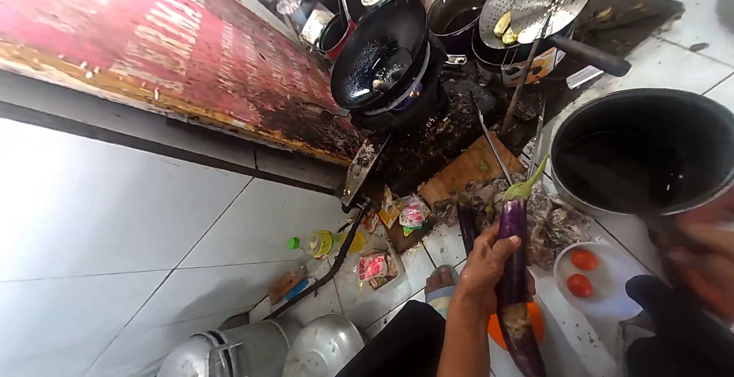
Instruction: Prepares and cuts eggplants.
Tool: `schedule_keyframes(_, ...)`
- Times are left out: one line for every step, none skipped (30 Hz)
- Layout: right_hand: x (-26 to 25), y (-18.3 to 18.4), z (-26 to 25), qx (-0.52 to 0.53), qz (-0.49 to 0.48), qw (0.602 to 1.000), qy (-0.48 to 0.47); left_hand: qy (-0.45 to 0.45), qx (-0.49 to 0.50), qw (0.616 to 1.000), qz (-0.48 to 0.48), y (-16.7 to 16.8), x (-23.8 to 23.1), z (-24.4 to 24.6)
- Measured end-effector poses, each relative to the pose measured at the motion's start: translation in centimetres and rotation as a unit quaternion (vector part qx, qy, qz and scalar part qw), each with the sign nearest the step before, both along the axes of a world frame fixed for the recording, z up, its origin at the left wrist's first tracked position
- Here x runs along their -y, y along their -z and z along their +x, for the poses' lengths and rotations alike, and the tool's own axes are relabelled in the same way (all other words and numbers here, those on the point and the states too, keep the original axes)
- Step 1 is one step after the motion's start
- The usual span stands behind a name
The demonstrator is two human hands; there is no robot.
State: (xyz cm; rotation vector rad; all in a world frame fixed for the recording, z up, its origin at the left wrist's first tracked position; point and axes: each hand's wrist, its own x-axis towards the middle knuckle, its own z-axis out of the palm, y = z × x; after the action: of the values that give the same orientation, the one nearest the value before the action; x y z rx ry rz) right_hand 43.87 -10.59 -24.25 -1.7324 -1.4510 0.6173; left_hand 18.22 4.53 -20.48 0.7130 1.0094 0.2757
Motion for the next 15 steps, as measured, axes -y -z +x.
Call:
schedule_keyframes(-1.3, 1.1, -0.4, 0.056, 0.014, 0.998, -0.031, -0.003, 0.01, 1.0, -0.009, 0.2, 0.0, -0.2)
schedule_keyframes(-2.3, 1.9, -1.0, 0.085, 0.024, 0.995, -0.044, -0.006, 0.019, 1.0, -0.017, 0.3, -0.1, -0.4)
schedule_keyframes(-3.1, 2.6, -1.6, 0.102, 0.032, 0.993, -0.047, -0.009, 0.03, 0.999, -0.024, 0.4, -0.1, -0.6)
schedule_keyframes(-3.6, 3.2, -2.2, 0.111, 0.035, 0.992, -0.049, -0.011, 0.041, 0.999, -0.031, 0.4, -0.2, -0.7)
schedule_keyframes(-3.9, 3.5, -2.8, 0.12, 0.032, 0.991, -0.052, -0.011, 0.051, 0.998, -0.038, 0.4, -0.2, -0.9)
schedule_keyframes(-4.0, 3.9, -3.2, 0.129, 0.031, 0.99, -0.053, -0.012, 0.057, 0.997, -0.043, 0.4, -0.2, -0.9)
schedule_keyframes(-4.0, 4.1, -3.7, 0.139, 0.032, 0.988, -0.052, -0.015, 0.059, 0.997, -0.047, 0.3, -0.3, -1.0)
schedule_keyframes(-4.1, 4.1, -4.1, 0.146, 0.033, 0.988, -0.049, -0.018, 0.059, 0.997, -0.05, 0.2, -0.3, -1.0)
schedule_keyframes(-4.2, 4.2, -4.4, 0.153, 0.033, 0.987, -0.043, -0.02, 0.06, 0.997, -0.052, 0.2, -0.3, -1.1)
schedule_keyframes(-4.2, 4.3, -4.7, 0.161, 0.033, 0.986, -0.038, -0.022, 0.059, 0.997, -0.053, 0.2, -0.4, -1.2)
schedule_keyframes(-4.3, 4.3, -5.0, 0.167, 0.032, 0.985, -0.034, -0.024, 0.057, 0.997, -0.053, 0.2, -0.4, -1.4)
schedule_keyframes(-4.4, 4.3, -5.2, 0.172, 0.033, 0.984, -0.034, -0.026, 0.055, 0.997, -0.051, 0.3, -0.5, -1.5)
schedule_keyframes(-4.6, 4.3, -5.4, 0.177, 0.034, 0.983, -0.034, -0.028, 0.053, 0.997, -0.05, 0.3, -0.5, -1.7)
schedule_keyframes(-4.7, 4.3, -5.6, 0.182, 0.035, 0.982, -0.034, -0.031, 0.053, 0.997, -0.049, 0.3, -0.5, -1.9)
schedule_keyframes(-4.8, 4.4, -5.9, 0.191, 0.033, 0.98, -0.032, -0.034, 0.052, 0.997, -0.049, 0.4, -0.5, -2.1)
